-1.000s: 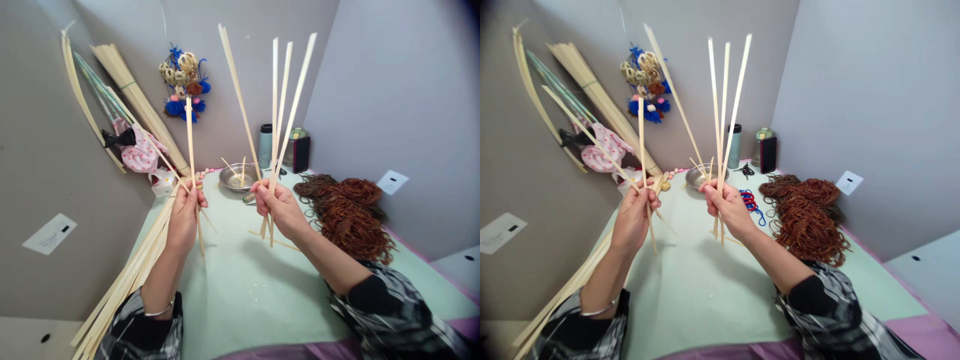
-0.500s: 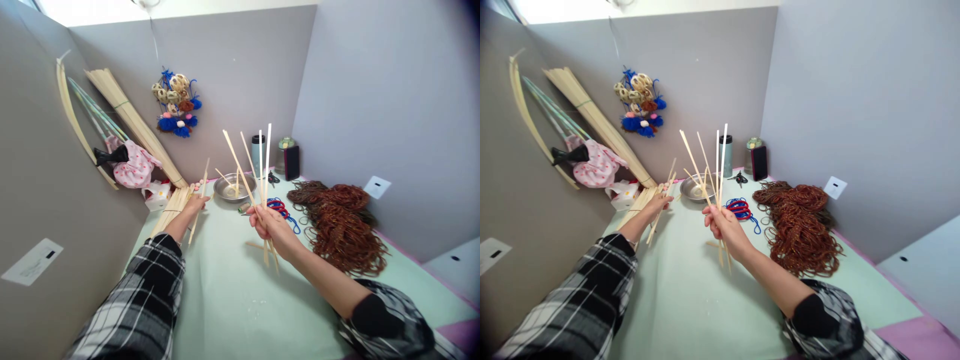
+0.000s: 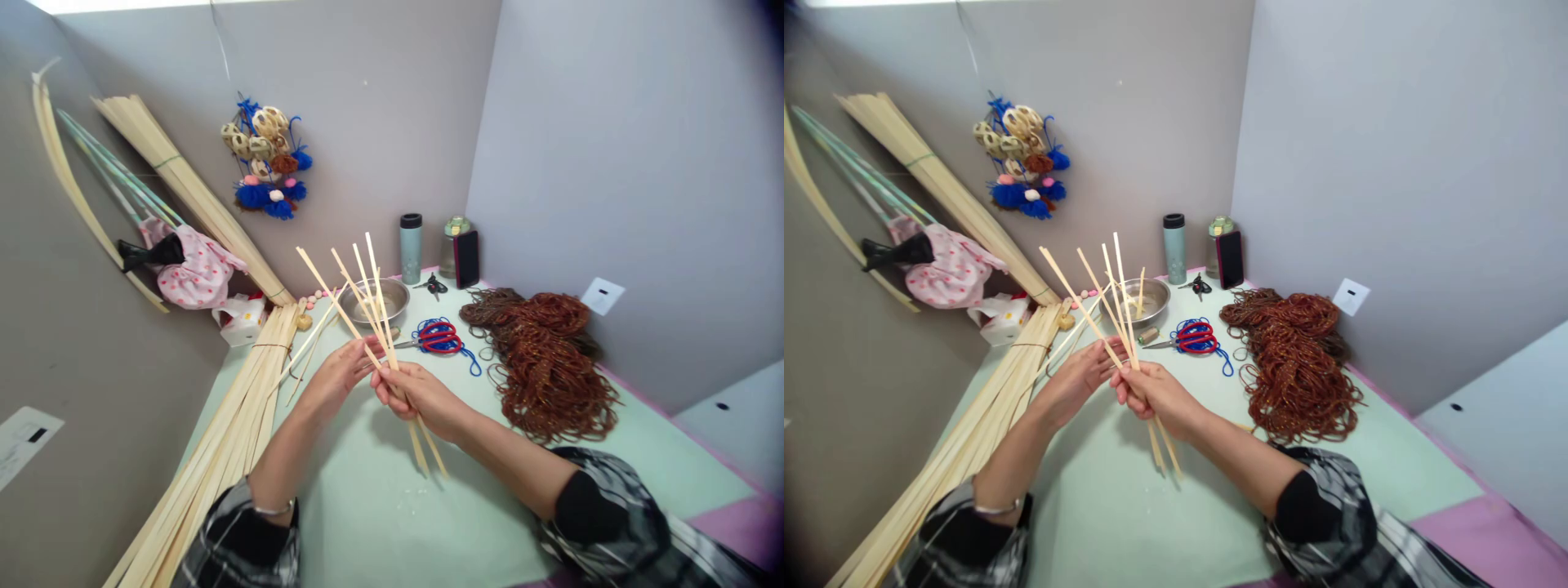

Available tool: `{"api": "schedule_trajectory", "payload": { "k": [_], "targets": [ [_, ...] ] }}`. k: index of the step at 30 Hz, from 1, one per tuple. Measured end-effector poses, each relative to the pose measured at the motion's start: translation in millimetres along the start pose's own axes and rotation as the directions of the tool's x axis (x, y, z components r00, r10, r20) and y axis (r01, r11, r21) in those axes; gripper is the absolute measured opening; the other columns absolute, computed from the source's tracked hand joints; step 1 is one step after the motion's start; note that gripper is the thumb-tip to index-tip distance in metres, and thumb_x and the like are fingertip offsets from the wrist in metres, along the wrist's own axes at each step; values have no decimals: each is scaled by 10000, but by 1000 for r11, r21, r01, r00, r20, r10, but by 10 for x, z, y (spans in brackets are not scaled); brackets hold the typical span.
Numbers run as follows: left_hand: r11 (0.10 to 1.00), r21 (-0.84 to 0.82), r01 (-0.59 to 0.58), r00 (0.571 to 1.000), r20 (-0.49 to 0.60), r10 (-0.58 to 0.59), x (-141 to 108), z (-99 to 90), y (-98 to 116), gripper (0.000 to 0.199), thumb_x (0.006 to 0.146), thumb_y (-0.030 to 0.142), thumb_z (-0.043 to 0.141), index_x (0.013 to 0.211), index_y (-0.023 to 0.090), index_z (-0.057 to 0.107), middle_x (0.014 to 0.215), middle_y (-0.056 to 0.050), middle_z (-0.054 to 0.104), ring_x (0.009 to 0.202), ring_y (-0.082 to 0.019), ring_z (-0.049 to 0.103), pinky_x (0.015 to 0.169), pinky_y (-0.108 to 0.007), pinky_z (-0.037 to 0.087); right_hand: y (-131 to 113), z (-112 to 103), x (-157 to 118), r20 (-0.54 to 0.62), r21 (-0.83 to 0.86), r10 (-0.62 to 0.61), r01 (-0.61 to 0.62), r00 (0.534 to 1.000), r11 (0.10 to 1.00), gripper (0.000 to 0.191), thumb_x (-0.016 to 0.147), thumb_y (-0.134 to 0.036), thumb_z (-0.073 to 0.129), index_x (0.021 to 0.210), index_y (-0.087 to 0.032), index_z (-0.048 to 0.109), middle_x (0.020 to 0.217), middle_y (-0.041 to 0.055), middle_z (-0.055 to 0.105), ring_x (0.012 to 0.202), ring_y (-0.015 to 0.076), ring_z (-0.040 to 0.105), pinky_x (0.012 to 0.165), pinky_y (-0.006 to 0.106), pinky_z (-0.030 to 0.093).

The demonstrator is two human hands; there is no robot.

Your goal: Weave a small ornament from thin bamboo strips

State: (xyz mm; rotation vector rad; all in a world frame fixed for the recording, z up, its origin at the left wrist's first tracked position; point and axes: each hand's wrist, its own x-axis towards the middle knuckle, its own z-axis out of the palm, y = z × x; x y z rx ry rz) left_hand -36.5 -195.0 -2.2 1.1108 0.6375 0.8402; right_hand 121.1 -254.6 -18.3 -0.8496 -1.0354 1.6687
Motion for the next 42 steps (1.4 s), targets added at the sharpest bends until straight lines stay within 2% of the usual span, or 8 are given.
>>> {"api": "schedule_trajectory", "payload": {
  "k": [3, 9, 14, 23, 26, 31, 39, 42],
  "targets": [
    [997, 20, -77, 981, -178, 79, -106, -1, -132, 430, 768, 512, 775, 1016, 163, 730, 1143, -125, 717, 1170, -282, 619, 1048, -422, 431, 46, 21, -3, 4, -23, -22, 22, 1000, 999, 347, 877, -489, 646, 874, -142, 637, 655, -23, 564, 438, 29, 288, 411, 187, 152],
    [975, 183, -122, 935, -307, 175, -144, -174, -341, 336, 722, 442, 821, 890, 159, 751, 965, -68, 725, 984, -210, 633, 1049, -386, 404, 116, 34, 31, -44, -91, -51, 47, 998, 995, 380, 871, -522, 645, 879, -142, 632, 666, -19, 580, 440, 36, 366, 395, 175, 212],
    [980, -21, -196, 873, -458, 165, -212, -300, -334, 335, 663, 454, 853, 806, 181, 722, 986, -52, 709, 1039, -202, 623, 1023, -372, 439, 119, -46, 83, -115, -84, -80, 71, 990, 994, 391, 840, -530, 671, 857, -144, 616, 695, -4, 616, 447, 48, 447, 392, 180, 300],
    [984, 132, -123, 905, -391, 166, -138, -84, -388, 356, 705, 494, 802, 858, 182, 724, 936, -44, 681, 944, -190, 602, 936, -338, 436, 193, -23, 85, -59, -128, -58, 51, 997, 991, 382, 852, -524, 662, 869, -143, 638, 691, -4, 627, 437, 55, 487, 393, 181, 368],
    [982, 98, -159, 864, -468, 186, -163, -108, -395, 315, 681, 450, 825, 788, 180, 705, 864, -23, 660, 895, -167, 577, 931, -321, 421, 145, -57, 88, -126, -108, -85, 71, 988, 992, 398, 827, -538, 694, 859, -145, 637, 726, 16, 643, 539, 88, 575, 452, 191, 457],
    [984, -28, -175, 873, -467, 141, -218, -135, -349, 331, 667, 452, 837, 818, 189, 705, 973, -35, 673, 1002, -179, 585, 970, -323, 415, 68, -145, 99, -232, -39, -81, 74, 969, 997, 401, 782, -522, 754, 855, -145, 638, 786, 45, 672, 650, 116, 631, 547, 219, 539],
    [978, 204, -46, 980, -178, 84, -155, 8, -415, 421, 762, 538, 753, 956, 166, 713, 900, -71, 706, 871, -205, 643, 813, -319, 464, 107, -72, 78, -120, -52, -85, 80, 989, 995, 381, 828, -513, 718, 839, -139, 648, 752, 39, 673, 612, 112, 631, 544, 225, 541],
    [979, 190, -66, 968, -225, 109, -195, -33, -395, 349, 762, 483, 772, 901, 171, 704, 863, -53, 708, 769, -170, 640, 697, -277, 453, 59, -123, 87, -180, -5, -68, 68, 981, 998, 341, 843, -472, 717, 865, -137, 652, 757, 46, 680, 610, 108, 637, 572, 223, 559]
  ]
}}
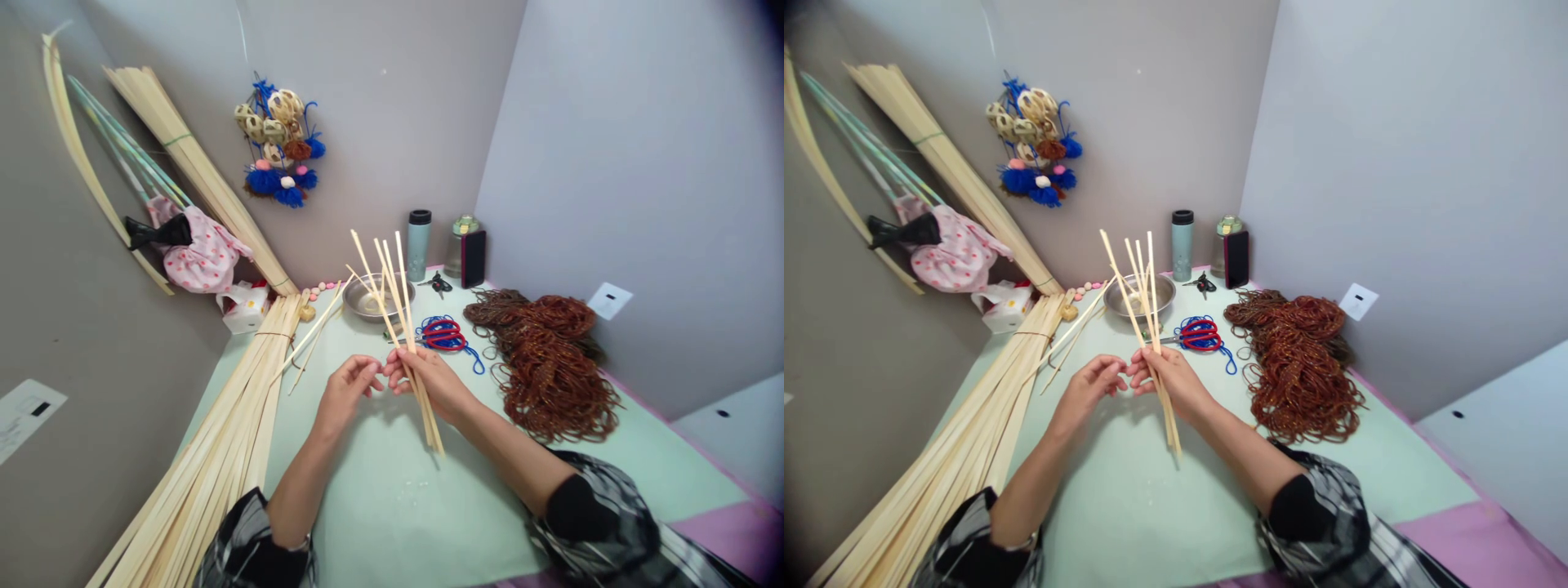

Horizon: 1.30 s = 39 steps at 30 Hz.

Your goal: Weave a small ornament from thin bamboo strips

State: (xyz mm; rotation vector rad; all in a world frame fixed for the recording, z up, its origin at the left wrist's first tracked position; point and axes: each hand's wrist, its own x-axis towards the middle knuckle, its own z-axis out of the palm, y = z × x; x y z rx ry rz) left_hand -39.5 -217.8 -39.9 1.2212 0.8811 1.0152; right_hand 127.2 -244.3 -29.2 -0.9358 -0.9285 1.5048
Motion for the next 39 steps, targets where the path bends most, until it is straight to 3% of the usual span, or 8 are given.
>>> {"api": "schedule_trajectory", "payload": {
  "k": [8, 13, 22, 26, 28, 31, 36, 39],
  "targets": [
    [876, -482, 18, 990, -112, -82, -47, -216, 158, 388, 676, 346, 876, 878, 193, 583, 819, 31, 666, 725, -87, 670, 656, -168, 509, -78, -26, -2, -63, 74, 38, -34, 997, 997, 258, 895, -390, 682, 853, -138, 651, 791, 65, 690, 617, 102, 633, 563, 210, 569],
    [906, -423, -21, 995, -95, -21, -63, -237, 203, 353, 733, 355, 832, 840, 167, 553, 642, 88, 523, 395, 20, 311, 392, -110, 259, -51, -43, 6, -38, 78, 25, -22, 999, 997, 275, 890, -412, 683, 870, -141, 641, 790, 53, 688, 618, 102, 627, 564, 220, 556],
    [914, -340, -221, 917, -392, 76, -13, -575, 154, 266, 769, 342, 789, 789, 153, 603, 707, 60, 556, 416, 15, 299, 379, -128, 237, -84, -76, -4, 52, 70, -69, 65, 996, 995, 288, 888, -429, 665, 887, -143, 635, 692, -19, 615, 406, 11, 322, 378, 173, 195],
    [966, -257, -37, 984, -177, -9, -69, -370, 104, 534, 808, 652, 663, 1028, 168, 719, 972, -59, 702, 581, -43, 506, 451, -160, 362, -81, 26, -83, 157, 3, 13, -13, 987, 1000, 292, 888, -439, 649, 878, -147, 630, 662, -18, 630, 374, 13, 309, 362, 182, 171],
    [976, -216, 35, 999, 16, -32, -134, -194, 76, 655, 756, 717, 660, 1125, 181, 727, 1195, -116, 696, 918, -154, 652, 720, -226, 514, -11, 131, -143, 281, -59, 115, -102, 953, 993, 329, 881, -474, 644, 869, -146, 626, 634, -14, 640, 346, 23, 345, 335, 179, 190],
    [966, -238, 99, 969, 242, -40, -225, 3, 63, 665, 791, 699, 644, 1222, 196, 708, 1356, -139, 641, 1319, -296, 536, 1115, -387, 396, 127, 300, -239, 444, -172, 257, -200, 858, 965, 402, 879, -554, 623, 854, -153, 609, 607, -21, 631, 341, 43, 429, 316, 165, 270],
    [916, -380, 130, 968, 248, -34, -230, -13, 119, 402, 945, 469, 572, 1214, 210, 718, 1476, -84, 561, 1463, -253, 394, 1245, -392, 224, 68, 327, -346, 548, -346, 289, -103, 785, 933, 514, 925, -662, 495, 878, -163, 605, 688, 16, 651, 504, 104, 599, 478, 218, 482],
    [869, -479, 122, 978, 205, -24, -182, -111, 158, 384, 935, 441, 585, 1191, 194, 729, 1473, -88, 563, 1466, -255, 392, 1248, -397, 243, -128, 157, -317, 494, -525, 187, 120, 849, 843, 522, 966, -621, 448, 845, -154, 647, 722, 41, 659, 627, 124, 627, 583, 237, 499]
  ]
}}
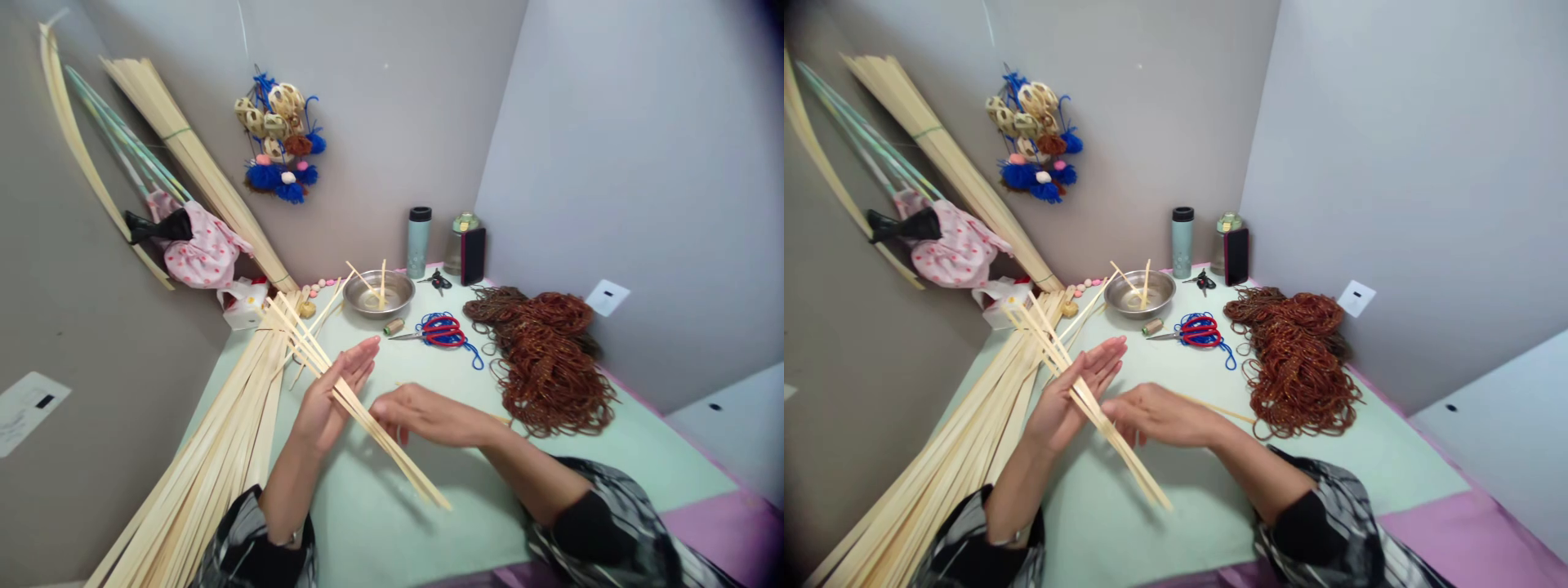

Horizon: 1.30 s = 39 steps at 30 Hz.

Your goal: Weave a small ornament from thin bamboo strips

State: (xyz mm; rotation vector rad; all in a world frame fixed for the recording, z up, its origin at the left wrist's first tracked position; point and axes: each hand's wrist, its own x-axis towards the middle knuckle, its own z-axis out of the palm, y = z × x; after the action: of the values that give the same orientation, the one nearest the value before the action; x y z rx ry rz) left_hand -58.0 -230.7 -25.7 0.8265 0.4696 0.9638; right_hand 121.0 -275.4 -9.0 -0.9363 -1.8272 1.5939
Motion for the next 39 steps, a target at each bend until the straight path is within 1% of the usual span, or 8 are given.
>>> {"api": "schedule_trajectory", "payload": {
  "k": [6, 15, 25, 28, 30, 32, 34, 39],
  "targets": [
    [998, -62, 13, 1000, -11, -14, 16, 6, 5, 381, 939, 436, 566, 1170, 182, 732, 1440, -88, 595, 1449, -250, 420, 1255, -394, 258, 136, -237, 59, -562, -128, -90, 21, 823, 992, 425, 820, -475, 731, 1117, -192, 622, 983, 48, 649, 638, 107, 570, 492, 219, 426],
    [997, -71, 32, 999, 31, -30, 8, -2, -39, 397, 971, 408, 523, 1201, 148, 716, 1447, -107, 586, 1435, -252, 441, 1247, -380, 272, 219, -132, 70, -402, 38, 84, -75, 912, 996, 268, 894, -388, 590, 773, -158, 657, 532, -26, 588, 403, 73, 437, 427, 212, 333],
    [994, -111, -23, 987, -162, 5, 38, -182, 100, 334, 975, 295, 497, 1137, 118, 730, 1374, -126, 642, 1356, -243, 536, 1209, -384, 346, -186, -491, -855, -279, -19, 102, -112, 955, 994, 328, 899, -478, 650, 801, -175, 728, 498, -6, 581, 400, 85, 432, 431, 247, 316],
    [992, -121, -44, 980, -196, 19, 41, -203, 125, 330, 981, 267, 482, 1141, 113, 726, 1360, -126, 652, 1342, -235, 550, 1207, -383, 347, -337, -811, -1367, -513, -55, 7, -42, 858, 998, 318, 871, -514, 689, 760, -218, 716, 406, -35, 448, 361, 92, 332, 395, 269, 226],
    [990, -131, -47, 981, -191, 21, 42, -194, 125, 329, 984, 251, 478, 1148, 105, 723, 1360, -129, 652, 1341, -236, 551, 1208, -385, 348, -426, -996, -1620, -761, -72, -163, 167, 628, 983, 263, 849, -513, 723, 732, -281, 681, 371, -71, 281, 365, 95, 231, 400, 279, 146],
    [989, -145, -35, 986, -168, 10, 43, -165, 104, 334, 987, 245, 475, 1157, 96, 720, 1369, -133, 645, 1348, -241, 544, 1211, -386, 345, -464, -1080, -1705, -845, -68, -158, 190, 511, 979, 249, 839, -508, 734, 725, -299, 662, 415, -63, 261, 392, 97, 191, 414, 290, 115],
    [988, -157, -10, 991, -132, -11, 42, -122, 63, 343, 991, 251, 472, 1169, 91, 717, 1388, -136, 631, 1362, -247, 530, 1219, -386, 336, -431, -1036, -1599, -836, -62, -102, 92, 539, 994, 251, 844, -531, 713, 777, -290, 690, 444, -49, 310, 414, 106, 240, 429, 290, 148],
    [987, -150, 51, 998, -37, -57, 29, -28, -49, 370, 997, 280, 469, 1197, 85, 711, 1413, -146, 608, 1390, -258, 498, 1242, -396, 296, -162, -577, -870, -580, -92, 89, -173, 810, 981, 361, 834, -488, 700, 1045, -196, 709, 648, -10, 545, 495, 101, 404, 456, 257, 294]
  ]
}}
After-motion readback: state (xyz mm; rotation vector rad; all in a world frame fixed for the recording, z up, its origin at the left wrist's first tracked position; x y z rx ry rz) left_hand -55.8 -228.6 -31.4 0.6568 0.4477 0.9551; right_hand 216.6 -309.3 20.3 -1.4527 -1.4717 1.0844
